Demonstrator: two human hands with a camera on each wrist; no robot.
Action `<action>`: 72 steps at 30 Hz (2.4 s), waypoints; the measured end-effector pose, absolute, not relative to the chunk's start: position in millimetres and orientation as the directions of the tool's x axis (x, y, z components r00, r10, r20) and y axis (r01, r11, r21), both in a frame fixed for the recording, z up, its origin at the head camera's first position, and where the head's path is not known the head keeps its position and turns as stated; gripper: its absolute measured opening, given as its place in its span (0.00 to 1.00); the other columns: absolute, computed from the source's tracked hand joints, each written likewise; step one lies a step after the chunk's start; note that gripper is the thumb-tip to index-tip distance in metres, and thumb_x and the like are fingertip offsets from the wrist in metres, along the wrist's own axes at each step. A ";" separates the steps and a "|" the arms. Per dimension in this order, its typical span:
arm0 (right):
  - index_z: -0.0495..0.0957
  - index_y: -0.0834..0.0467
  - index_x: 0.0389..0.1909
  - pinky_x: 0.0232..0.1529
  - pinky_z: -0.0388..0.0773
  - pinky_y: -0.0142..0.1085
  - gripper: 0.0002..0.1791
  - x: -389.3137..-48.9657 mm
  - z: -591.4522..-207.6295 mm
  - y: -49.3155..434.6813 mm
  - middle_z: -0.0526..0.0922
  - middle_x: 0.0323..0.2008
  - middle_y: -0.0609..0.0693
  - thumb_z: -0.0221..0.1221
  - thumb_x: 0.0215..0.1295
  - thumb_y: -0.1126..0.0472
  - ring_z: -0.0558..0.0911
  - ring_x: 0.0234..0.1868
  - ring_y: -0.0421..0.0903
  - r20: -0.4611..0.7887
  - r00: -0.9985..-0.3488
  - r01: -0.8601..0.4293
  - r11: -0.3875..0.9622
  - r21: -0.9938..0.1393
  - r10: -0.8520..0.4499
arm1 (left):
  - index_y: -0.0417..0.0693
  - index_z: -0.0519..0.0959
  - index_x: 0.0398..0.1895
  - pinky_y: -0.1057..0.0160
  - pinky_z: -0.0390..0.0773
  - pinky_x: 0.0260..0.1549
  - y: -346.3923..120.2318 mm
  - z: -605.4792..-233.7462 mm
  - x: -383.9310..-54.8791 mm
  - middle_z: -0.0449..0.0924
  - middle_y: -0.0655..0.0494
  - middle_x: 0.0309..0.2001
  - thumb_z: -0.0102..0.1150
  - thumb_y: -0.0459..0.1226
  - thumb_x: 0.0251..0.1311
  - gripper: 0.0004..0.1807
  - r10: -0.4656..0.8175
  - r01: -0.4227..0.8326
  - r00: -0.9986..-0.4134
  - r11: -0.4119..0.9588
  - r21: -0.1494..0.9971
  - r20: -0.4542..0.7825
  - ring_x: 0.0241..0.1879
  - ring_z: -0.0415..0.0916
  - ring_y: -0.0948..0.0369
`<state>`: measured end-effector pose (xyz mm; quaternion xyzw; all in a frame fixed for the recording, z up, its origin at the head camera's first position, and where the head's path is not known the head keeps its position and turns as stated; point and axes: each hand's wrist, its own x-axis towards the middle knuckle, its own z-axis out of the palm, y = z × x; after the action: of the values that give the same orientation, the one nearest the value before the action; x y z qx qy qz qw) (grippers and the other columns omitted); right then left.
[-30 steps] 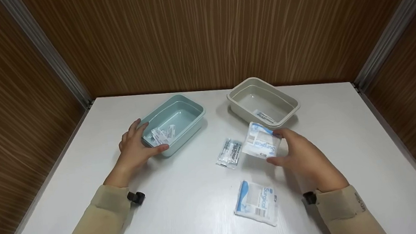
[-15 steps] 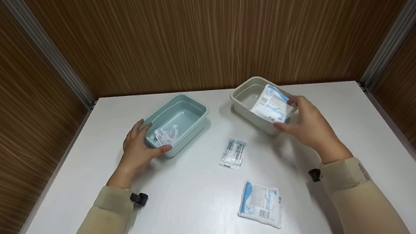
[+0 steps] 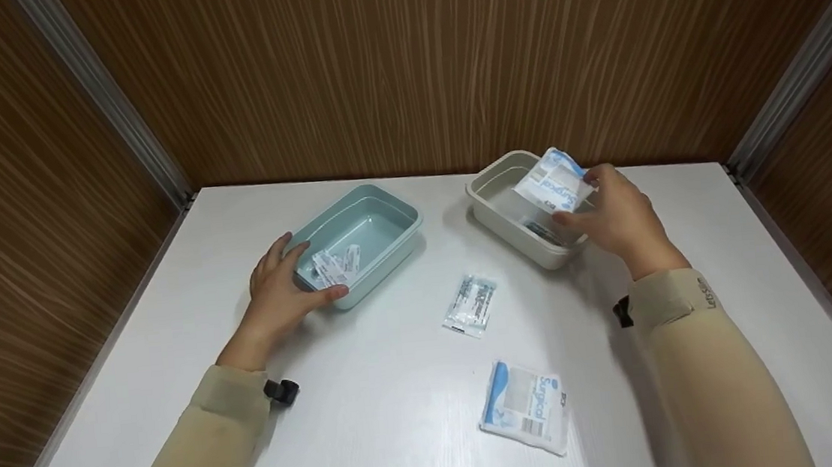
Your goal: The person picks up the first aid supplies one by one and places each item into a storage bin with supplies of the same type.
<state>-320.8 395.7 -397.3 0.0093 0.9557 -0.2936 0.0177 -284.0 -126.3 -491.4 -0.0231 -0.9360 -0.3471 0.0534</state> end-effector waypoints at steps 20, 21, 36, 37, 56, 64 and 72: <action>0.74 0.68 0.71 0.81 0.57 0.80 0.35 -241.9 -421.5 373.8 0.65 0.84 0.74 0.74 0.75 0.53 0.60 0.85 0.80 0.231 -0.963 -0.238 0.829 -0.506 -0.135 | 0.54 0.66 0.90 0.34 0.42 0.92 -127.8 -493.6 -282.1 0.46 0.50 0.94 0.82 0.76 0.46 0.71 0.010 0.074 -0.995 0.744 0.664 0.099 0.92 0.43 0.41; 0.74 0.67 0.71 0.81 0.57 0.80 0.34 -235.6 -420.6 370.6 0.66 0.84 0.74 0.75 0.75 0.54 0.60 0.85 0.80 0.237 -0.961 -0.245 0.829 -0.502 -0.141 | 0.54 0.66 0.90 0.34 0.40 0.93 -128.0 -493.7 -282.5 0.46 0.50 0.94 0.82 0.76 0.46 0.71 0.010 0.072 -0.995 0.744 0.665 0.097 0.93 0.43 0.41; 0.81 0.55 0.70 0.78 0.78 0.42 0.33 -174.3 -434.3 336.8 0.75 0.82 0.58 0.80 0.70 0.50 0.74 0.80 0.65 0.215 -0.921 -0.390 0.781 -0.487 -0.326 | 0.55 0.67 0.89 0.34 0.64 0.86 -131.4 -490.8 -284.2 0.45 0.52 0.94 0.84 0.74 0.45 0.70 0.006 0.063 -0.996 0.727 0.683 0.086 0.90 0.49 0.43; 0.81 0.54 0.71 0.76 0.76 0.30 0.32 -172.6 -436.6 335.7 0.76 0.82 0.56 0.80 0.70 0.50 0.74 0.80 0.62 0.209 -0.916 -0.401 0.769 -0.499 -0.343 | 0.55 0.67 0.89 0.35 0.64 0.86 -131.6 -490.8 -284.4 0.45 0.52 0.94 0.84 0.74 0.45 0.70 0.006 0.063 -0.996 0.726 0.684 0.086 0.90 0.49 0.44; 0.65 0.58 0.78 0.72 0.80 0.54 0.67 -160.0 -470.9 326.8 0.77 0.72 0.58 0.86 0.42 0.31 0.75 0.72 0.55 -0.044 -0.824 -0.458 0.710 -0.535 -0.565 | 0.55 0.66 0.89 0.35 0.65 0.86 -132.6 -487.0 -285.3 0.44 0.52 0.94 0.85 0.73 0.45 0.70 0.012 0.067 -0.996 0.724 0.687 0.084 0.92 0.47 0.44; 0.64 0.52 0.57 0.56 0.75 0.34 0.57 -152.7 -476.9 326.9 0.68 0.52 0.43 0.88 0.36 0.30 0.65 0.56 0.39 -0.058 -0.771 -0.535 0.694 -0.481 -0.635 | 0.53 0.67 0.89 0.35 0.64 0.87 -131.1 -486.3 -285.8 0.45 0.52 0.94 0.84 0.74 0.45 0.70 0.018 0.082 -0.995 0.731 0.677 0.101 0.92 0.48 0.43; 0.63 0.48 0.55 0.58 0.76 0.37 0.56 -150.8 -476.8 324.4 0.65 0.51 0.41 0.89 0.35 0.30 0.64 0.55 0.41 -0.176 -0.770 -0.500 0.751 -0.431 -0.613 | 0.54 0.66 0.89 0.35 0.64 0.87 -132.2 -487.1 -284.7 0.45 0.51 0.94 0.84 0.74 0.45 0.70 0.021 0.082 -0.995 0.730 0.679 0.099 0.92 0.47 0.43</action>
<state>-150.8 324.4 -476.8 -0.3016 0.9227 -0.1831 0.1553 -284.7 -132.2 -487.1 -0.0277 -0.9290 -0.3667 0.0421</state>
